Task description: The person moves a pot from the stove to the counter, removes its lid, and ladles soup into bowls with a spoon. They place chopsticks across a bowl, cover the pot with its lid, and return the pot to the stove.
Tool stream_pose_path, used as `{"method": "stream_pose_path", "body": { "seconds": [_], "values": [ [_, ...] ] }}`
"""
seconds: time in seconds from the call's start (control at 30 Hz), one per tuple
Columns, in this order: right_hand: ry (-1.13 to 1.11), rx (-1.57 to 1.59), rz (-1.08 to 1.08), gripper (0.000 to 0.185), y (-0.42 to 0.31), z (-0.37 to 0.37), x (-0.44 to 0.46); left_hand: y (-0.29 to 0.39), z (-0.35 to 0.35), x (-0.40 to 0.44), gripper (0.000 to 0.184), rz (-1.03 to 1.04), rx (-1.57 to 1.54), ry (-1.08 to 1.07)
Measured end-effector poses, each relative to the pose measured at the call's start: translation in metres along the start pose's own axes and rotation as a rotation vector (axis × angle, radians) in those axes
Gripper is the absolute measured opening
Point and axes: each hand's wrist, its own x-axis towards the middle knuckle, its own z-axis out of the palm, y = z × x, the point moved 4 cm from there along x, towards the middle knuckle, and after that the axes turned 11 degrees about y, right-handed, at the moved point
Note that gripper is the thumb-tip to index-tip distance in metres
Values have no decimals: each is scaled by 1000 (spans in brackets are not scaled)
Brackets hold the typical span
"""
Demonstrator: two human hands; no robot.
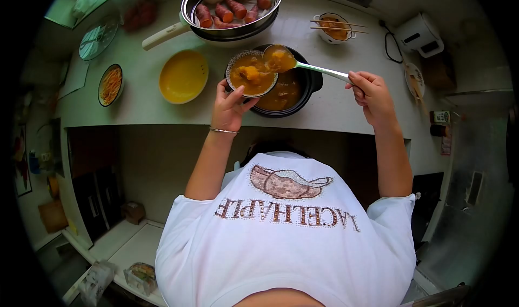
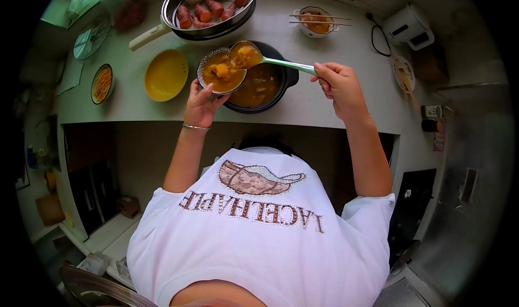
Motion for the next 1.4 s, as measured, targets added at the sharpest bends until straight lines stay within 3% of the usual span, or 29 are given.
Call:
{"method": "stream_pose_path", "body": {
  "seconds": [0.1,0.33,0.4,0.43,0.5,0.6,1.03,1.33,1.4],
  "values": [
    [0,-87,-111,25,-5,16,-5,-5,8,1,53,-25,4,-33],
    [57,-533,-447,24,-15,33,-26,-5,15,2,52,-47,-25,1],
    [90,-647,-811,20,-20,40,-34,-5,15,3,51,-40,-52,1],
    [88,-646,-812,20,-18,42,-34,-5,15,3,51,-39,-53,2],
    [138,-739,-1105,16,-19,47,-40,-4,15,2,51,-45,-57,-5],
    [167,-825,-1239,15,-21,48,-45,-4,12,3,51,-47,-61,-27],
    [165,-874,-1372,16,-23,52,-59,4,10,-4,47,-3,-48,-101],
    [247,-707,-1207,12,-25,41,-50,11,6,-11,48,-13,-40,-52],
    [308,-603,-1001,14,-23,30,-42,17,-2,-13,46,3,-20,-14]
  ]
}}
